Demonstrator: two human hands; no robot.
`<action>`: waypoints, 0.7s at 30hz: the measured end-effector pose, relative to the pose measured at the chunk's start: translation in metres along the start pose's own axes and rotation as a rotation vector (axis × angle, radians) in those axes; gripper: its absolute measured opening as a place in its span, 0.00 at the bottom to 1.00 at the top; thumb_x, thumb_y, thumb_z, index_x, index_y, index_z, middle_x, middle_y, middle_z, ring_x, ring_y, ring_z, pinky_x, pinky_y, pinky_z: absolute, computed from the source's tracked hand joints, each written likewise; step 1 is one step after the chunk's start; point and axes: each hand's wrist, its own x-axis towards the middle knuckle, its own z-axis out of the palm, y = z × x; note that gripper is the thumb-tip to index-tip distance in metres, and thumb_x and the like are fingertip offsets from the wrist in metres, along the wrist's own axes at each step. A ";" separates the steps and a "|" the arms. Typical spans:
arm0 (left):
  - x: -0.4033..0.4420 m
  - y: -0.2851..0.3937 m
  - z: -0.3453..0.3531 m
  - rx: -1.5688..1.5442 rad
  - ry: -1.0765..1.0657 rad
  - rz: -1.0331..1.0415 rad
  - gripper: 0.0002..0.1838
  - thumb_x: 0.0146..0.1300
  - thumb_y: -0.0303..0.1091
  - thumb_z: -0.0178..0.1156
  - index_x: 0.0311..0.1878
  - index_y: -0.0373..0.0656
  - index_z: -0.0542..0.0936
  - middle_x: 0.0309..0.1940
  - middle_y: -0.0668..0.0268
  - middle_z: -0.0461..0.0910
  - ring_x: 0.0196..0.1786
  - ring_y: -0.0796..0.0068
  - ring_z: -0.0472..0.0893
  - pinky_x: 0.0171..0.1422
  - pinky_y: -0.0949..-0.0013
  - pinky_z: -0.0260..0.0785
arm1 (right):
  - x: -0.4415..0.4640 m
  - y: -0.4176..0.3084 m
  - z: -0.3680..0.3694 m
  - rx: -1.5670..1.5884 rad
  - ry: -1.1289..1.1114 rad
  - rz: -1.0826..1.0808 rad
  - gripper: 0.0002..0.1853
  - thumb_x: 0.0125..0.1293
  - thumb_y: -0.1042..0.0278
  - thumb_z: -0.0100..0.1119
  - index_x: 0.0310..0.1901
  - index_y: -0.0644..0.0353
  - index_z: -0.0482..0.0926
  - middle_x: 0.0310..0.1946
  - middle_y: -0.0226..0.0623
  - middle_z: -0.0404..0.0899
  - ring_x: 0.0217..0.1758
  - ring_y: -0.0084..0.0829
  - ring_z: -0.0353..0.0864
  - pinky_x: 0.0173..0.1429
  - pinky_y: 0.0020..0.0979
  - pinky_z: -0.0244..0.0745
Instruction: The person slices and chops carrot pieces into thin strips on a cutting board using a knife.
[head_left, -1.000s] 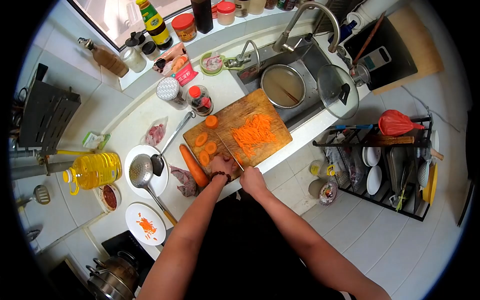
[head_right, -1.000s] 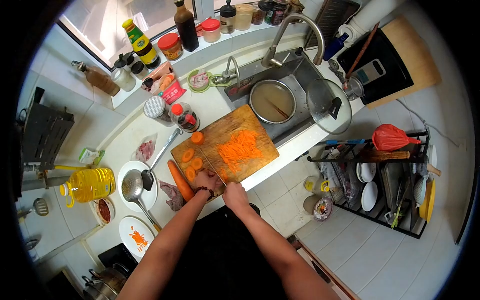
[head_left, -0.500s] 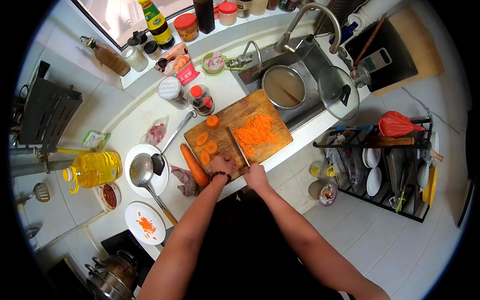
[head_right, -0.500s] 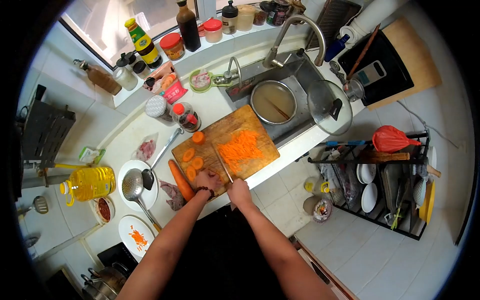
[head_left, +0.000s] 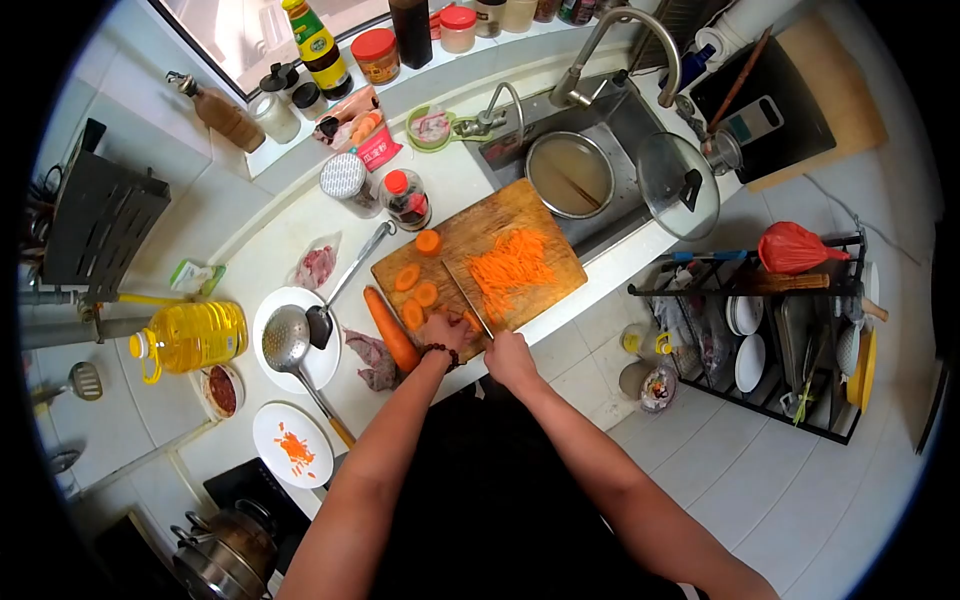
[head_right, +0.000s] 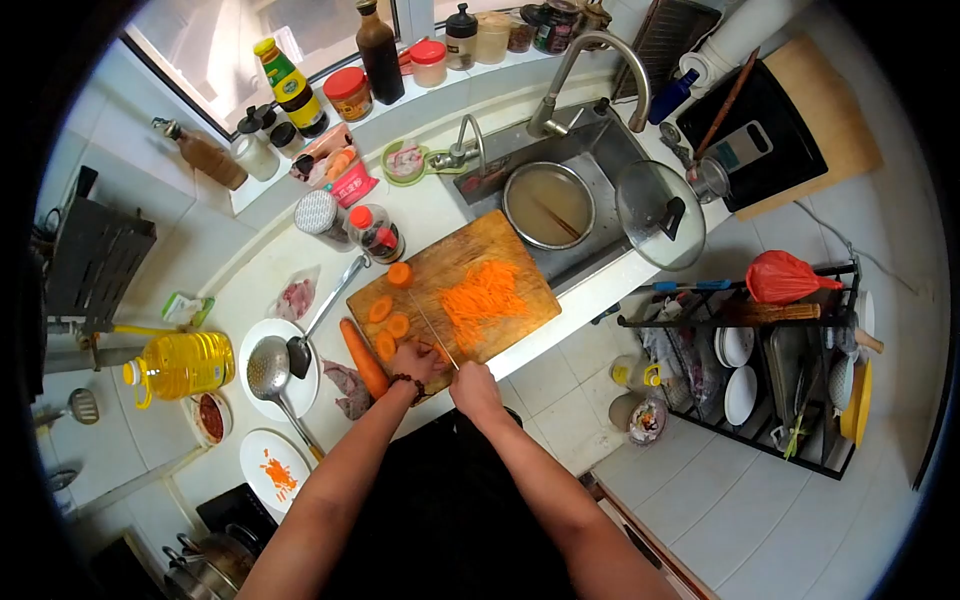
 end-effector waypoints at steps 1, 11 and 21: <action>-0.001 0.001 0.000 -0.014 -0.014 0.002 0.09 0.70 0.24 0.60 0.43 0.22 0.79 0.33 0.49 0.86 0.35 0.61 0.90 0.35 0.64 0.85 | -0.001 -0.002 -0.002 -0.010 -0.015 0.006 0.13 0.65 0.72 0.56 0.33 0.74 0.85 0.33 0.68 0.82 0.42 0.63 0.84 0.50 0.54 0.81; -0.002 0.005 0.004 -0.103 -0.023 -0.038 0.08 0.70 0.20 0.57 0.43 0.21 0.77 0.37 0.47 0.85 0.37 0.57 0.90 0.37 0.62 0.87 | 0.003 0.004 0.003 -0.007 -0.050 0.033 0.12 0.64 0.72 0.56 0.32 0.73 0.85 0.34 0.69 0.82 0.43 0.63 0.84 0.52 0.54 0.80; 0.004 -0.002 0.003 -0.037 -0.042 -0.046 0.08 0.70 0.21 0.57 0.42 0.21 0.79 0.34 0.48 0.86 0.35 0.59 0.90 0.36 0.63 0.87 | 0.007 0.015 0.013 -0.006 -0.043 0.019 0.11 0.63 0.72 0.58 0.33 0.73 0.85 0.34 0.69 0.82 0.44 0.65 0.84 0.53 0.55 0.80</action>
